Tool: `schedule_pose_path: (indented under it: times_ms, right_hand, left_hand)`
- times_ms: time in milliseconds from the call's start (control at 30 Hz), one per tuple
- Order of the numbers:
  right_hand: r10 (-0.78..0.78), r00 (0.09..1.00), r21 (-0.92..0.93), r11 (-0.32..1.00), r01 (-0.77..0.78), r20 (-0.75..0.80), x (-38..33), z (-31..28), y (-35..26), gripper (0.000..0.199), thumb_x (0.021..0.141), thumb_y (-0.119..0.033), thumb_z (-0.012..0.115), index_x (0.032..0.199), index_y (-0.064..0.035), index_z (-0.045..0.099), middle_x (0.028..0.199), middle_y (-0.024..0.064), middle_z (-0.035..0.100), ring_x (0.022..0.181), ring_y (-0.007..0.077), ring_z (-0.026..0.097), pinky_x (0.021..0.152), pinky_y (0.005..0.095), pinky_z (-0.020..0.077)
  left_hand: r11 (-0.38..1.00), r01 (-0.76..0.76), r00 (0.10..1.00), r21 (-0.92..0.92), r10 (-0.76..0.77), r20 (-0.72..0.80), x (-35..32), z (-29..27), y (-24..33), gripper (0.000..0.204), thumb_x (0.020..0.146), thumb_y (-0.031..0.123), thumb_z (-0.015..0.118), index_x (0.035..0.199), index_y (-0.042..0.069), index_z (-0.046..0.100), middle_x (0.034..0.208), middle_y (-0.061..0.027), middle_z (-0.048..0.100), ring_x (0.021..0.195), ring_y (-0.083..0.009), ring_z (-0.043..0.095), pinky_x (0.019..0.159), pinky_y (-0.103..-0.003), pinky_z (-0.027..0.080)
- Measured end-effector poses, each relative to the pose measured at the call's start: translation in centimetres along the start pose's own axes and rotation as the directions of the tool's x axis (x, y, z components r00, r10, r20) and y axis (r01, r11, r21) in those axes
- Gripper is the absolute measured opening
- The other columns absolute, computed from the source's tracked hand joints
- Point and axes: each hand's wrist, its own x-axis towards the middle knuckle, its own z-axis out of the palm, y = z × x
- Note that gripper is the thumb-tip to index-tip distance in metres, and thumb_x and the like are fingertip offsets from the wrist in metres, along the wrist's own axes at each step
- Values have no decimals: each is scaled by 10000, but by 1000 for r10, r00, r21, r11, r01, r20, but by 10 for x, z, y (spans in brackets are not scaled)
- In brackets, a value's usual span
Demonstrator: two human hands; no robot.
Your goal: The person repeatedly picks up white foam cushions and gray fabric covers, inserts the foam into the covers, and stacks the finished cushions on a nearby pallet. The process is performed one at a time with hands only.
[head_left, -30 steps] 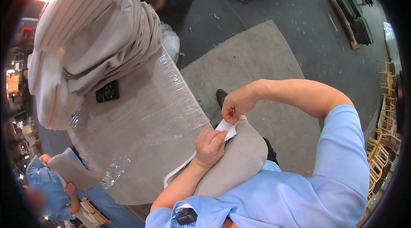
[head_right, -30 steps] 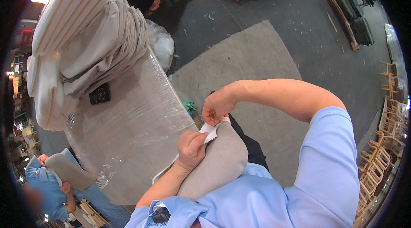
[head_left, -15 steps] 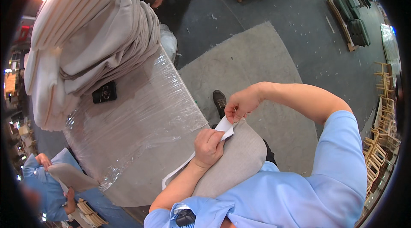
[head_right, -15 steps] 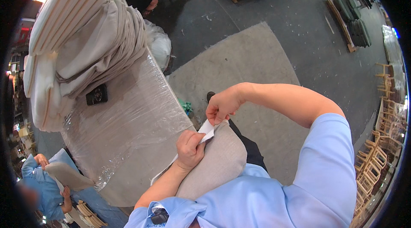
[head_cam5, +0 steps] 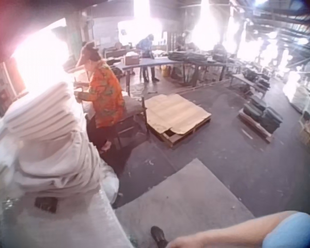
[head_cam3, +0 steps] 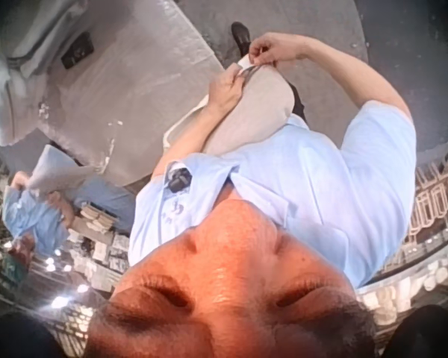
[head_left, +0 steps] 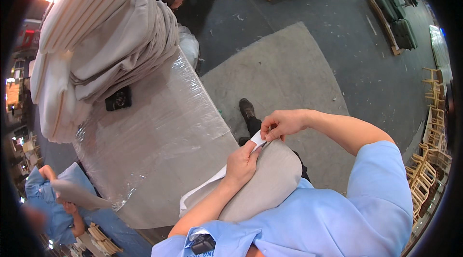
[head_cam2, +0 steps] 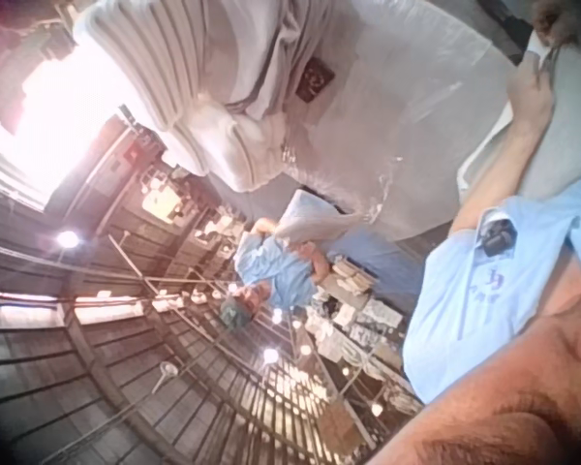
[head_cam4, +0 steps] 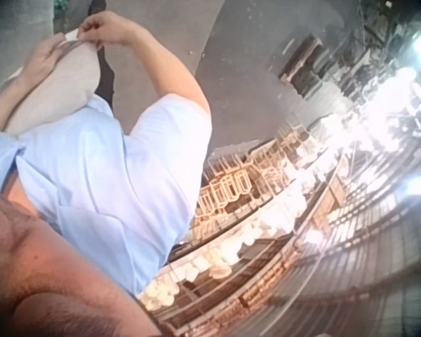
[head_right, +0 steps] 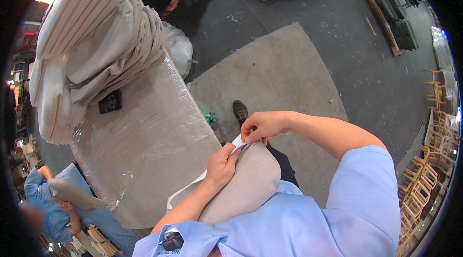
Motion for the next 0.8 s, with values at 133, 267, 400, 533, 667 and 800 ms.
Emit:
schedule_pose_path:
  times_ms: [133,267,400,533,667,800]
  right_hand:
    - [-53,994,-23,998,51,-95,4,-1,28,159,1029,-191,698,1016,-32,685,963,49,659,883,157,647,731,331,554]
    - [-371,824,-336,912,236,-428,7,21,58,200,1031,-207,687,1014,-9,673,1003,95,699,930,236,678,832,373,552]
    - [-180,812,-125,983,133,-555,11,32,72,215,1024,-213,684,993,-2,658,1031,122,729,949,276,685,881,393,539]
    - [-33,816,25,998,58,-578,17,32,76,235,1026,-222,688,948,-3,661,967,104,745,887,249,678,825,389,540]
    - [146,808,154,986,-69,-571,30,29,79,265,1031,-212,694,859,-16,648,827,59,700,780,177,619,733,359,515]
    - [298,829,488,872,-35,-474,48,31,96,243,1024,-182,712,831,-49,651,788,26,655,722,137,561,658,344,485]
  left_hand:
    - [942,-166,985,293,174,-1,24,2,-10,212,1037,218,637,959,21,646,869,-187,650,831,-390,639,746,-451,500]
    - [946,-200,974,255,220,-53,43,13,-19,273,1049,256,609,936,8,625,895,-205,620,884,-420,626,788,-510,490]
    - [954,-59,997,293,44,55,54,22,-21,321,1065,285,573,927,0,622,890,-237,636,900,-456,636,805,-541,487]
    - [934,11,997,357,-38,68,66,28,-22,346,1073,283,552,922,-16,635,899,-280,673,916,-496,658,816,-568,494]
    - [918,110,986,380,-149,76,79,30,-26,385,1075,300,541,912,-30,656,918,-306,696,927,-514,673,813,-588,502]
    - [893,200,955,404,-270,122,88,28,-23,395,1079,305,540,939,-30,694,969,-303,724,965,-501,696,845,-589,520]
